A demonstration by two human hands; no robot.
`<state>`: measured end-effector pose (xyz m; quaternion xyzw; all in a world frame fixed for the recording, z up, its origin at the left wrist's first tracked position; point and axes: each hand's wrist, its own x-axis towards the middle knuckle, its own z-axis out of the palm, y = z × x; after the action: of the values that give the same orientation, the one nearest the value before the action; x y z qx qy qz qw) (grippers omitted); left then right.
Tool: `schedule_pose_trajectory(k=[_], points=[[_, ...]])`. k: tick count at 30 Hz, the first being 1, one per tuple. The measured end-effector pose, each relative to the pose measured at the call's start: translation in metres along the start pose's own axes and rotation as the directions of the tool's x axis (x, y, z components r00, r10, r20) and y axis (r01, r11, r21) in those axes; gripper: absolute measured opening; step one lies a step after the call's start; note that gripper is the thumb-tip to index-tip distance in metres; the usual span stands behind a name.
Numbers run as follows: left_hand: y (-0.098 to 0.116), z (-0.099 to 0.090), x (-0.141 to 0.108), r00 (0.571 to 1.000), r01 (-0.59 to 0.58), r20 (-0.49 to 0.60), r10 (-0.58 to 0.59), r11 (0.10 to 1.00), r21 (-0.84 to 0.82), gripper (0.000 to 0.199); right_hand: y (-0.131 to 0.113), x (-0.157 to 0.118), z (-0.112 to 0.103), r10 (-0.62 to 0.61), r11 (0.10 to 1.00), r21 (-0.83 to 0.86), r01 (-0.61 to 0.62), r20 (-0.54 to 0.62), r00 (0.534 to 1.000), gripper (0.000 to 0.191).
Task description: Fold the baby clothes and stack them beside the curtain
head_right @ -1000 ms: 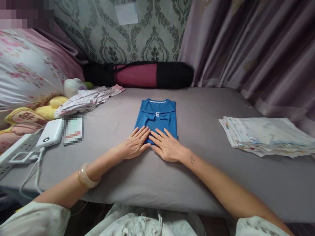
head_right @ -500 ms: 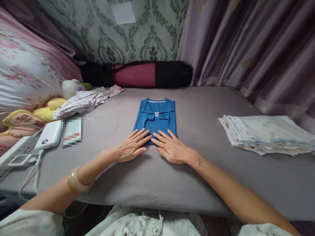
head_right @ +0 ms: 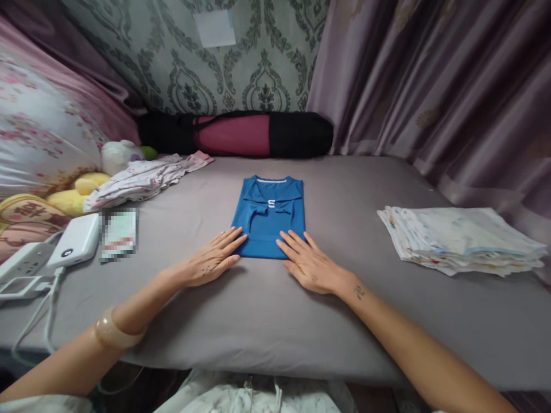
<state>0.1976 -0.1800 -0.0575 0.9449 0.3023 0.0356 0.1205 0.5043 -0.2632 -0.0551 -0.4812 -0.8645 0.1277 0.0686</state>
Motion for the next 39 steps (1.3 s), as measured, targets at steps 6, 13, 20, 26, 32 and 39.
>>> schedule_pose_trajectory(k=[6,13,20,26,32,39], points=[[-0.006,0.01,-0.004,1.0,0.011,0.021,-0.011,1.0,0.0,0.063,0.004,-0.005,0.004,0.037,0.999,-0.004,-0.036,0.026,0.999,0.058],[-0.009,0.001,0.002,0.999,-0.012,-0.033,0.013,1.0,0.022,0.059,0.004,-0.002,0.001,0.069,0.995,0.068,-0.072,0.035,0.997,0.058],[-0.002,-0.012,0.016,0.99,-0.113,-0.06,0.125,0.977,0.181,0.037,0.01,0.007,-0.004,0.116,0.984,0.134,-0.116,0.01,0.993,0.053],[0.003,-0.009,0.016,0.954,-0.221,-0.151,0.26,0.948,0.23,0.022,0.008,0.007,-0.001,0.119,0.984,0.137,-0.113,-0.036,0.992,0.05],[-0.001,-0.005,0.025,0.977,-0.019,-0.212,0.029,0.999,0.049,0.022,0.001,0.011,0.0,0.165,0.984,0.104,-0.148,-0.174,0.971,0.055],[-0.007,-0.006,0.025,0.979,-0.032,-0.203,0.035,0.999,0.018,0.032,0.019,0.016,0.009,0.122,0.99,0.103,-0.097,-0.274,0.954,0.051]])
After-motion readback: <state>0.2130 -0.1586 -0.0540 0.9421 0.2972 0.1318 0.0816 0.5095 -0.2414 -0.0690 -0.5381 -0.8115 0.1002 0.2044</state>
